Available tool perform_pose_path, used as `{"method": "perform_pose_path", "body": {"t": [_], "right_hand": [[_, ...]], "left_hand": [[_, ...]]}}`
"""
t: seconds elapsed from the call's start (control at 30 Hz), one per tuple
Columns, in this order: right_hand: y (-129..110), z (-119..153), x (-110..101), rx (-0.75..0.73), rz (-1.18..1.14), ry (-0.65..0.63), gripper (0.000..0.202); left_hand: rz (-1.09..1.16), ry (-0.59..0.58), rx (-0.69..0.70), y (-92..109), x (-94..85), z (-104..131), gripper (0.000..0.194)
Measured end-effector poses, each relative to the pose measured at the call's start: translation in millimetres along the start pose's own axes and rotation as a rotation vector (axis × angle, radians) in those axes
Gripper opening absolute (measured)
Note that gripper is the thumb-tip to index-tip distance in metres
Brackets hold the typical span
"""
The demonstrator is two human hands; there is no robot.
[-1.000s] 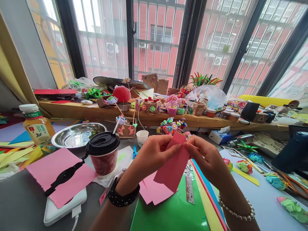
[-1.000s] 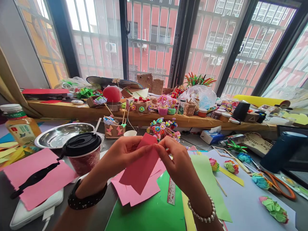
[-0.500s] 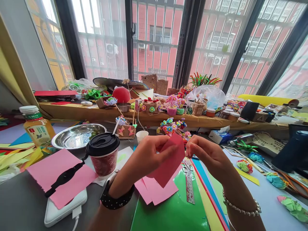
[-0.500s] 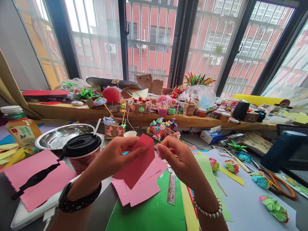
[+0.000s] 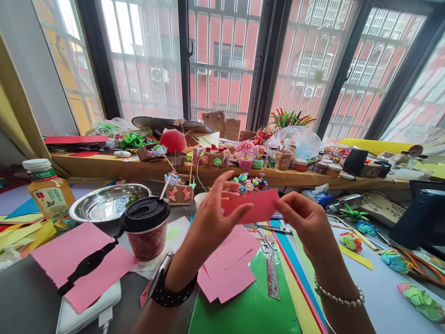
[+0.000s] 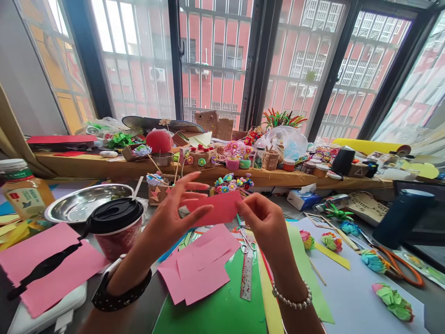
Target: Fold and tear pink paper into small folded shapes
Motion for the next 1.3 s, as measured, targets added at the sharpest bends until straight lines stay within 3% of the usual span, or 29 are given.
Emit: {"method": "perform_pose_path", "body": {"t": [0.07, 0.1, 0.23, 0.3, 0.4, 0.57, 0.77, 0.93, 1.0, 1.13, 1.3], "right_hand": [[-2.7, -0.5, -11.4, -0.067, -0.117, 0.157, 0.02], [-2.9, 0.1, -14.3, -0.093, -0.177, 0.207, 0.02], [3.0, 4.1, -9.9, -0.108, -0.347, 0.267, 0.019], [5.2, 6.7, -3.7, -0.104, -0.364, 0.255, 0.018], [4.6, 9.6, 5.5, -0.104, -0.321, 0.196, 0.017], [-6.2, 13.7, 18.3, -0.102, -0.144, 0.02, 0.016], [-11.2, 18.4, 27.5, -0.044, -0.078, -0.089, 0.015], [-9.7, 21.4, 41.5, -0.005, 0.037, -0.283, 0.015], [-16.5, 21.0, 36.1, -0.077, 0.123, -0.265, 0.016], [-43.7, 23.4, 13.6, -0.373, 0.297, -0.122, 0.005], [-55.0, 34.4, 22.1, -0.579, 0.513, -0.34, 0.03]], "left_hand": [[0.125, 0.131, -0.063, -7.8, -10.3, -2.3, 0.074], [0.188, 0.122, -0.078, -8.7, -9.0, -3.0, 0.074], [0.403, -0.189, -0.106, 5.6, 25.4, 3.4, 0.046], [0.432, -0.223, -0.169, 9.0, 37.6, 9.5, 0.038], [0.534, -0.165, -0.122, 16.8, 43.3, 12.1, 0.022], [0.545, -0.001, -0.143, 6.0, 28.2, 8.6, 0.014], [0.583, 0.064, -0.075, 12.6, 19.3, 12.0, 0.011], [0.549, 0.064, -0.062, 15.2, 19.1, 15.0, 0.009], [0.552, 0.058, -0.063, 14.5, 15.2, 13.8, 0.009], [0.601, -0.046, -0.13, 11.5, 14.7, 10.8, 0.018], [0.626, -0.136, -0.203, 8.9, 18.3, 11.5, 0.041]]}}
Point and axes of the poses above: each hand's wrist, its own z-axis away from the middle knuckle, its own x-axis out of the palm, y = z × x, the point moved 8 cm from there along -z, towards the middle knuckle, and after that the axes turned 6 degrees about -z, right-handed, at the moved point
